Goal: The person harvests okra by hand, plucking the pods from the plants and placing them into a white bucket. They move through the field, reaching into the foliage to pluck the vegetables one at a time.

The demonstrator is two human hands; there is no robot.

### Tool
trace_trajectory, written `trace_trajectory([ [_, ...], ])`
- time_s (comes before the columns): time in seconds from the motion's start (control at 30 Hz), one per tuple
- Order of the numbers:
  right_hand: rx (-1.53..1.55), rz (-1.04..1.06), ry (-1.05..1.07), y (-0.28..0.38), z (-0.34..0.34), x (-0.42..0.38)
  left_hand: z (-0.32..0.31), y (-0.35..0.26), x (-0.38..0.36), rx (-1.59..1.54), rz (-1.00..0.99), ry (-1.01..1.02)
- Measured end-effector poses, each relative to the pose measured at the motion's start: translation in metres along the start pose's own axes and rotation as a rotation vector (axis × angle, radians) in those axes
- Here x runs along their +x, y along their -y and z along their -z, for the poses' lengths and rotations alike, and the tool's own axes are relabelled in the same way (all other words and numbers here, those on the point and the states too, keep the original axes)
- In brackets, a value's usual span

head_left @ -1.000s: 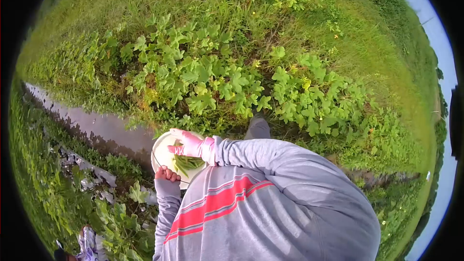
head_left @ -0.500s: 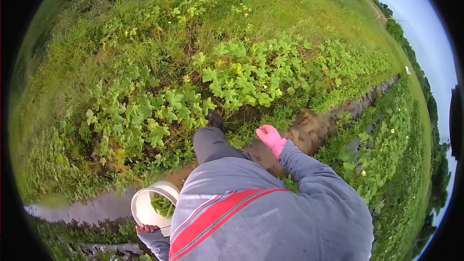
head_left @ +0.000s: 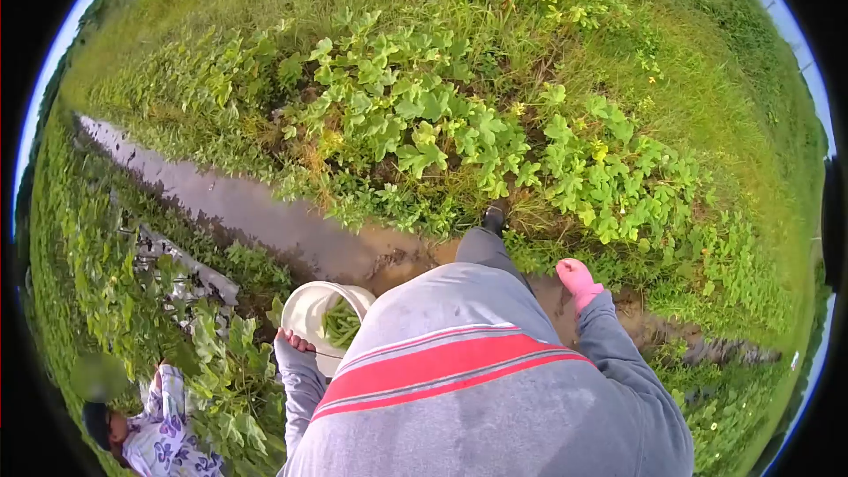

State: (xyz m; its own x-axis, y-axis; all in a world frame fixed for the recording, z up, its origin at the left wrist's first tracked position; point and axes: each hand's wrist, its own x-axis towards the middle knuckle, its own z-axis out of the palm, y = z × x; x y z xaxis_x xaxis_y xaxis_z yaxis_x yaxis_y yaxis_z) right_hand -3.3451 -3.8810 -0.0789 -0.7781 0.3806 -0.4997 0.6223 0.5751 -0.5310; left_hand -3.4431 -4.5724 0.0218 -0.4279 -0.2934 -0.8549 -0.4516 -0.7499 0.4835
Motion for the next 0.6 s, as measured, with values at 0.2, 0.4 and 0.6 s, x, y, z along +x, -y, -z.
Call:
trace_trajectory([
  [0.2,0.03,0.135,0.194,0.052,-0.016,0.045,0.048,0.014,0.005,-0.186,-0.059,0.157],
  [0.4,-0.399,0.005,0.303,0.082,0.003,0.078,0.063,0.011,0.01,-0.312,-0.092,0.149],
  [0.6,-0.383,-0.117,0.218,0.068,-0.047,0.156,0.036,-0.04,0.019,-0.196,-0.18,0.062],
])
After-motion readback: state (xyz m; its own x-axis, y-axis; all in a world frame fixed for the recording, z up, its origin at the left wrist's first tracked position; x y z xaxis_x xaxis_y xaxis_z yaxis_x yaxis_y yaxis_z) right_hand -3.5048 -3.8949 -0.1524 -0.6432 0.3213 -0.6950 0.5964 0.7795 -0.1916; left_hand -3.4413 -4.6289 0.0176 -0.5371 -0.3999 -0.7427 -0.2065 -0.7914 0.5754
